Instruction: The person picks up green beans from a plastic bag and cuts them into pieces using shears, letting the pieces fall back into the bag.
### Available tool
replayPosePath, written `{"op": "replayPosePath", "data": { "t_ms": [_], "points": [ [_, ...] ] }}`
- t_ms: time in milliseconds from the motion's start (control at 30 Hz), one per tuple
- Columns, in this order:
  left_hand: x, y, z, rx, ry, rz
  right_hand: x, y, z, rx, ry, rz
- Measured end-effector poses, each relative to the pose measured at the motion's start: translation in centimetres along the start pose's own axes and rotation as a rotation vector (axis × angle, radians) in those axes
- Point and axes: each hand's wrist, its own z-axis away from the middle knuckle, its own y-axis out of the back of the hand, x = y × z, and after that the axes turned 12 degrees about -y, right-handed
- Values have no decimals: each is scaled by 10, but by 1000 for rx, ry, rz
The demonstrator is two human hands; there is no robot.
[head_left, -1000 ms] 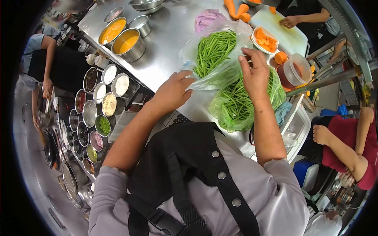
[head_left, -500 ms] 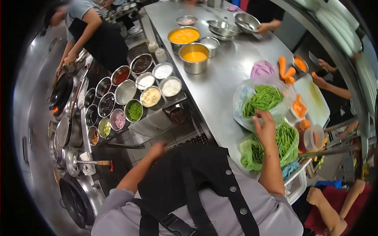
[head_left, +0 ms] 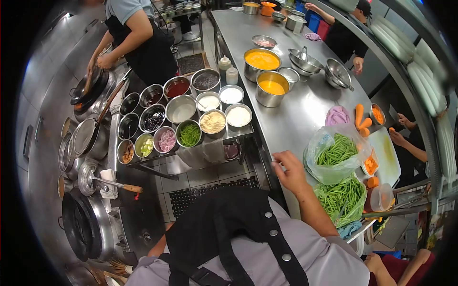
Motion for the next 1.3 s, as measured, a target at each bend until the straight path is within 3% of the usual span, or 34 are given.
{"op": "replayPosePath", "data": {
  "t_ms": [167,400,533,667,833,900,1000,1033,1100,1133,1200,1300],
  "points": [
    [24,5,-27,19,-143,62,-28,-34,2,-89,93,17],
    [42,26,-54,2,-264,51,-46,-23,22,-51,-8,129],
    [42,36,-73,-57,-300,-22,-47,-11,53,9,-140,191],
    [56,49,-117,-225,-370,-259,-40,19,124,106,-399,348],
    [103,43,-154,-321,-521,-501,-20,78,225,481,-754,505],
    [143,36,-161,-288,-686,-544,-3,102,260,616,-856,601],
    [251,18,-151,-169,-1079,-435,33,119,307,520,-1024,791],
    [308,19,-114,-222,-1184,-283,39,118,311,463,-1143,744],
    [414,7,-39,-161,-1256,-324,43,115,316,453,-1157,740],
    [446,-13,-34,-148,-1513,-105,46,115,318,439,-1170,749],
    [522,-36,18,-291,-1396,-125,50,118,320,397,-1204,707],
    [603,-88,96,-447,-1585,24,44,129,324,426,-1180,695]
  ]
}}
